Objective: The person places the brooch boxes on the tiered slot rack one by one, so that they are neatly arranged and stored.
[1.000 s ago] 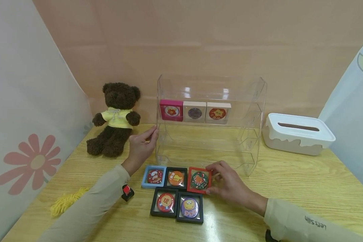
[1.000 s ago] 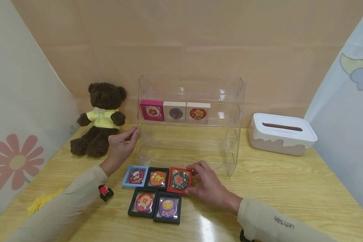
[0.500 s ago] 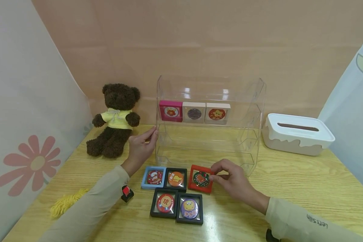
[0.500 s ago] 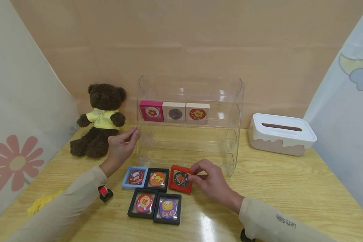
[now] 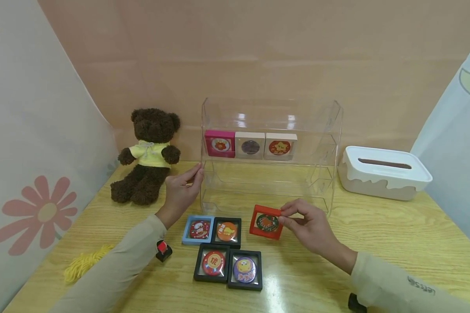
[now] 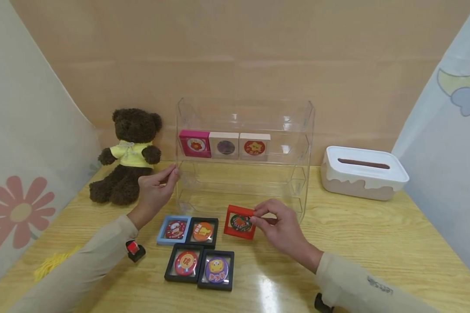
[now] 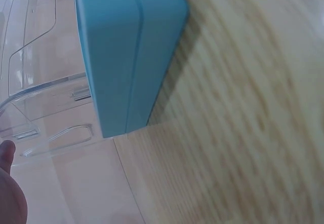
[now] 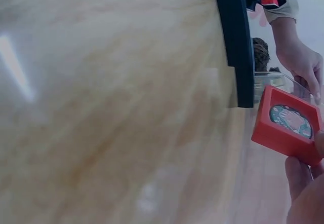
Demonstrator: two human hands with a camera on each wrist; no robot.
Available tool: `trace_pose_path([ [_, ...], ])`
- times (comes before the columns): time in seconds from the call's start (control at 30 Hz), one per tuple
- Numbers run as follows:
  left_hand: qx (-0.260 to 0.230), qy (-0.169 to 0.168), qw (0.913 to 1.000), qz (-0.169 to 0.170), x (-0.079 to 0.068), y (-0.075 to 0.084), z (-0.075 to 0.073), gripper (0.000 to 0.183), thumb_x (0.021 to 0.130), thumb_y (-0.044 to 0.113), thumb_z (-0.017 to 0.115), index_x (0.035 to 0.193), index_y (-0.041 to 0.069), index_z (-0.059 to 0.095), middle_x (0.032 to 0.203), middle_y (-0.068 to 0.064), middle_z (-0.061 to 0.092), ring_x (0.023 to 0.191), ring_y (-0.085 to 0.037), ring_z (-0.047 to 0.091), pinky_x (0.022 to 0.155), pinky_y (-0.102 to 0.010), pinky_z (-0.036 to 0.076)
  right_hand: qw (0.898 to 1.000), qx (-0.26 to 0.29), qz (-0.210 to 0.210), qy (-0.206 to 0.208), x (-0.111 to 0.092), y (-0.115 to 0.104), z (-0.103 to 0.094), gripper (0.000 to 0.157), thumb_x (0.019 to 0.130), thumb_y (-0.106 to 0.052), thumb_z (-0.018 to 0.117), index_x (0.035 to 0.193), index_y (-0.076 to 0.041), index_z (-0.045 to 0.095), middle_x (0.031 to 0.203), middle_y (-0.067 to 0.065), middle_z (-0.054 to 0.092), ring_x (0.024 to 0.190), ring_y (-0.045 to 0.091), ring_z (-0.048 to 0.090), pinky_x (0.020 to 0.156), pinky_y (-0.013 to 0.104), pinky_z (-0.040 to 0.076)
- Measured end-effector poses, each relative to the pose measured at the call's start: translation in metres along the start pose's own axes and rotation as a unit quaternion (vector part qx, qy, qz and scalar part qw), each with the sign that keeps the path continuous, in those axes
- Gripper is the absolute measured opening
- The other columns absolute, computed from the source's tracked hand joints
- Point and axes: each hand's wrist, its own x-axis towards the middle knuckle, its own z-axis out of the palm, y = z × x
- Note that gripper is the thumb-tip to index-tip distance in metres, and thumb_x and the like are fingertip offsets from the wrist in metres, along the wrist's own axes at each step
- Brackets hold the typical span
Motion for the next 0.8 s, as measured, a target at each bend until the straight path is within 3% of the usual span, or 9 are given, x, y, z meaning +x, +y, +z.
trace_pose_path([
  [0.57,0.002,-0.001,0.9996,-0.027,-0.002,-0.001,0.0,0.021,0.084,0.0,0.066,0.103,-0.008,0.07,0.082,-0.015,0.07,0.06,-0.02,0.068,0.054,-0.024,0.055,0.997,0.023,-0.02,0.074,0.023,-0.01,-0.028,0.024,0.073,0.029,0.063,0.083,0.007,0.064,0.094,0.021,0.06,0.086,0.014,0.062,0.066,0.024,0.056],
  [0.8,-0.006,0.003,0.9997,-0.023,-0.001,-0.001,0.0,0.021,0.083,-0.004,0.067,0.103,-0.008,0.07,0.082,-0.015,0.07,0.059,-0.02,0.068,0.053,-0.021,0.054,0.994,0.048,-0.018,0.1,0.035,-0.011,-0.039,0.018,0.075,0.028,0.06,0.085,0.013,0.063,0.098,0.016,0.06,0.089,0.014,0.061,0.07,0.022,0.055],
])
